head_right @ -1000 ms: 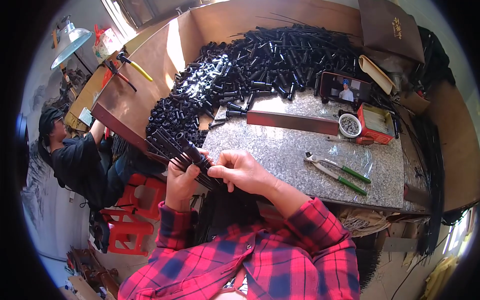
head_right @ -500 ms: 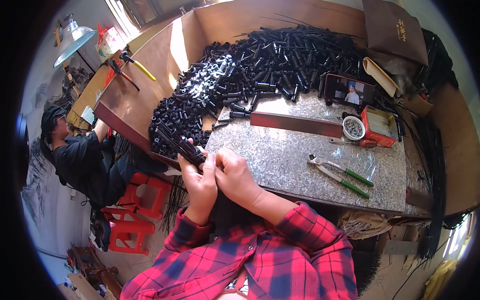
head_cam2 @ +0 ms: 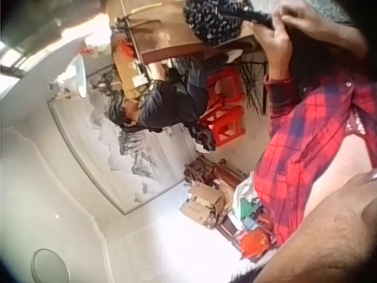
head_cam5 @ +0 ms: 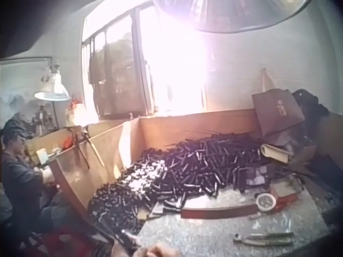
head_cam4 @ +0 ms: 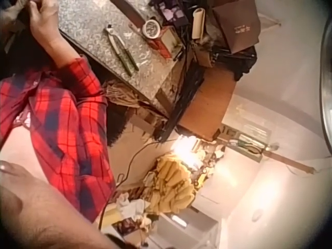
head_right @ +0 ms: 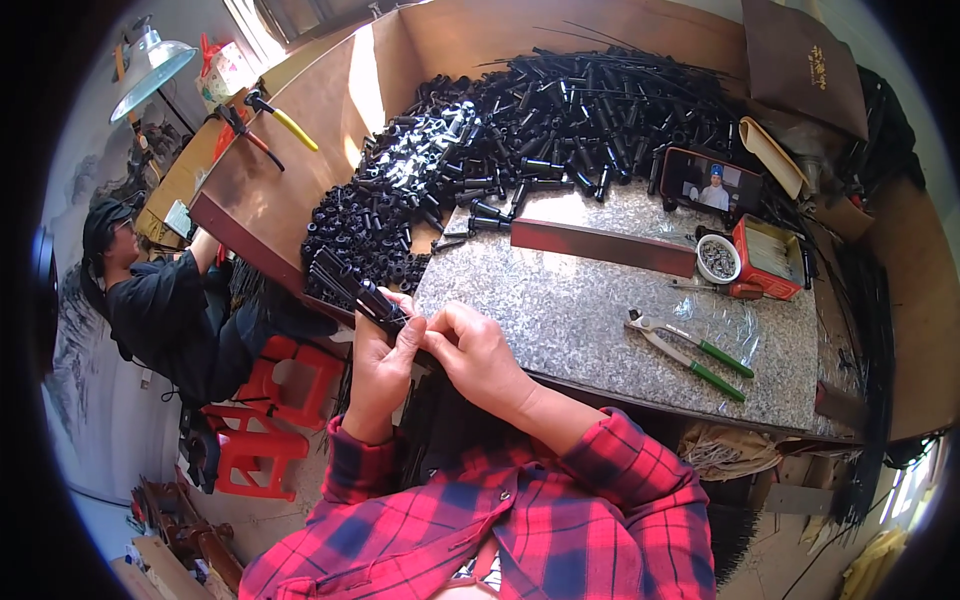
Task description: Assembling black wire bundles into metal sockets and securing them using pliers in a production environment.
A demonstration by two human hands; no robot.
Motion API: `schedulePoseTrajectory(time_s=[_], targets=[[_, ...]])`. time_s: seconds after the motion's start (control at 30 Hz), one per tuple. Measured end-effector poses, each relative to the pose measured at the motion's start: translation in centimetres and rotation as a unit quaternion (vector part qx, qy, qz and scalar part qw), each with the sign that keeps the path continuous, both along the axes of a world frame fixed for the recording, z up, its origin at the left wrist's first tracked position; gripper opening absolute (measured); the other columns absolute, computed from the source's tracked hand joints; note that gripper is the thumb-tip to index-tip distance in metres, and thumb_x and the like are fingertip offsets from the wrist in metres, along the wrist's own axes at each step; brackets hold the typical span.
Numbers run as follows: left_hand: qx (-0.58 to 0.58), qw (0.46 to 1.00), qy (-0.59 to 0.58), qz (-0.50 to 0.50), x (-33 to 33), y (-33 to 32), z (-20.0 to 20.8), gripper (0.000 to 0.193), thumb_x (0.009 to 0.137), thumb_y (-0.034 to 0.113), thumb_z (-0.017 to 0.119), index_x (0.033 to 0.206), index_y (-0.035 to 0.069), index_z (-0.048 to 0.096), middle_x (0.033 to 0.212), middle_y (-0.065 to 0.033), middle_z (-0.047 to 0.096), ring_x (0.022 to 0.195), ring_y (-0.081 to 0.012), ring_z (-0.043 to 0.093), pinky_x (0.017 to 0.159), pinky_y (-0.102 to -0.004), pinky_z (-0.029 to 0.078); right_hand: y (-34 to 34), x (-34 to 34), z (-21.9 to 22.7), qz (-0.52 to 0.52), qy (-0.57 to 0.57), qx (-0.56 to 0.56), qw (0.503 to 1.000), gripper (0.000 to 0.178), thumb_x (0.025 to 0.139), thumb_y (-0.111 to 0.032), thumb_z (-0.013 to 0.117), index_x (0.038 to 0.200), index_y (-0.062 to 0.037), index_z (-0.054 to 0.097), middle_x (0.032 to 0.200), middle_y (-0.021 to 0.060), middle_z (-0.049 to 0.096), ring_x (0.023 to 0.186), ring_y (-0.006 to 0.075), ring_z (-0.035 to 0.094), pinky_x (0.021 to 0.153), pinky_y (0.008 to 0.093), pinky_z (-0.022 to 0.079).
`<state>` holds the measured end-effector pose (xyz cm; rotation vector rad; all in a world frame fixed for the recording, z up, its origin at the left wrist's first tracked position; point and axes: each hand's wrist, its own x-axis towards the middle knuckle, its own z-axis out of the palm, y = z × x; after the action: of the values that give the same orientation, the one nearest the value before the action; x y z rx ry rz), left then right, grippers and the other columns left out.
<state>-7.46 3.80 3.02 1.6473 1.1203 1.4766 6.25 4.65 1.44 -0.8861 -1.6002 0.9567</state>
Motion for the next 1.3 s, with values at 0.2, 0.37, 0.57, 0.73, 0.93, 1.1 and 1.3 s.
schedulePoseTrajectory(time_s=[0.2, 0.37, 0.57, 0.73, 0.93, 1.1, 1.3], targets=[[-0.029, 0.999, 0.011, -0.035, -1.2, -0.1, -0.4, 0.025, 0.089, 0.001, 0.059, 0.107, 0.006, 0.042, 0.092, 0.0, 0.047, 0.081, -0.007, 0.047, 0.074, -0.0209, 0.041, 0.4, 0.2, -0.3, 0.034, 0.004, -0.105, 0.994, 0.018, 0.083, -0.013, 0.066, 0.079, 0.0018, 0.058, 0.072, 0.0105, 0.06, 0.067, 0.0169, 0.057, 0.061, 0.0318, 0.046], [-0.014, 1.0, -0.002, -0.003, -0.2, -0.4, 0.3, 0.019, 0.086, 0.009, 0.065, 0.093, 0.002, 0.049, 0.08, -0.0038, 0.051, 0.072, -0.0122, 0.049, 0.066, -0.0265, 0.042, 1.4, 0.2, -2.2, 0.108, 0.12, -0.157, 0.974, 0.023, 0.083, -0.019, 0.071, 0.079, -0.0001, 0.057, 0.071, 0.0017, 0.059, 0.066, 0.0062, 0.052, 0.057, 0.0259, 0.045], [0.009, 0.997, 0.067, 0.033, -0.3, -0.8, -0.4, 0.016, 0.09, 0.008, 0.061, 0.096, 0.005, 0.047, 0.085, 0.0009, 0.049, 0.077, -0.0058, 0.045, 0.068, -0.0211, 0.038, 1.6, 0.6, -2.3, 0.153, 0.126, -0.178, 0.964, 0.026, 0.084, -0.022, 0.071, 0.083, -0.0008, 0.055, 0.075, 0.0012, 0.06, 0.07, 0.0057, 0.054, 0.06, 0.0226, 0.046], [0.027, 0.996, 0.068, 0.059, 0.3, -0.8, -0.7, 0.017, 0.087, 0.009, 0.063, 0.094, 0.001, 0.05, 0.085, -0.0085, 0.052, 0.075, -0.0196, 0.053, 0.068, -0.0319, 0.043, 1.6, 0.8, -2.2, 0.179, 0.152, -0.213, 0.948, 0.027, 0.085, -0.019, 0.069, 0.092, 0.0006, 0.052, 0.084, 0.0037, 0.061, 0.079, 0.0079, 0.058, 0.068, 0.0243, 0.05], [0.051, 0.996, 0.044, 0.052, 2.1, -1.2, -0.6, 0.019, 0.081, 0.008, 0.068, 0.092, 0.001, 0.053, 0.085, -0.008, 0.057, 0.076, -0.019, 0.055, 0.068, -0.0318, 0.043, 0.2, 3.7, -1.4, 0.152, 0.096, -0.193, 0.965, 0.028, 0.086, -0.009, 0.066, 0.107, 0.001, 0.05, 0.099, 0.0055, 0.057, 0.094, 0.0119, 0.058, 0.082, 0.0265, 0.049], [-0.015, 0.992, -0.102, -0.072, 0.8, 0.1, -0.5, 0.013, 0.076, 0.001, 0.068, 0.082, 0.004, 0.056, 0.102, -0.0108, 0.056, 0.072, -0.0108, 0.054, 0.066, -0.025, 0.045, -1.9, 10.5, 1.4, 0.029, -0.097, -0.098, 0.99, 0.022, 0.08, -0.01, 0.071, 0.094, -0.0009, 0.057, 0.095, 0.008, 0.058, 0.089, 0.0158, 0.06, 0.077, 0.0282, 0.052], [-0.078, 0.929, -0.309, -0.187, 2.7, 0.2, -1.6, 0.017, 0.084, 0.007, 0.064, 0.089, 0.007, 0.047, 0.072, -0.0067, 0.049, 0.057, -0.0152, 0.051, 0.054, -0.0269, 0.044, -5.1, 18.7, 3.1, -0.137, -0.28, -0.022, 0.95, 0.02, 0.079, -0.013, 0.07, 0.09, -0.0009, 0.057, 0.094, 0.0122, 0.057, 0.087, 0.0259, 0.06, 0.077, 0.0329, 0.05]])
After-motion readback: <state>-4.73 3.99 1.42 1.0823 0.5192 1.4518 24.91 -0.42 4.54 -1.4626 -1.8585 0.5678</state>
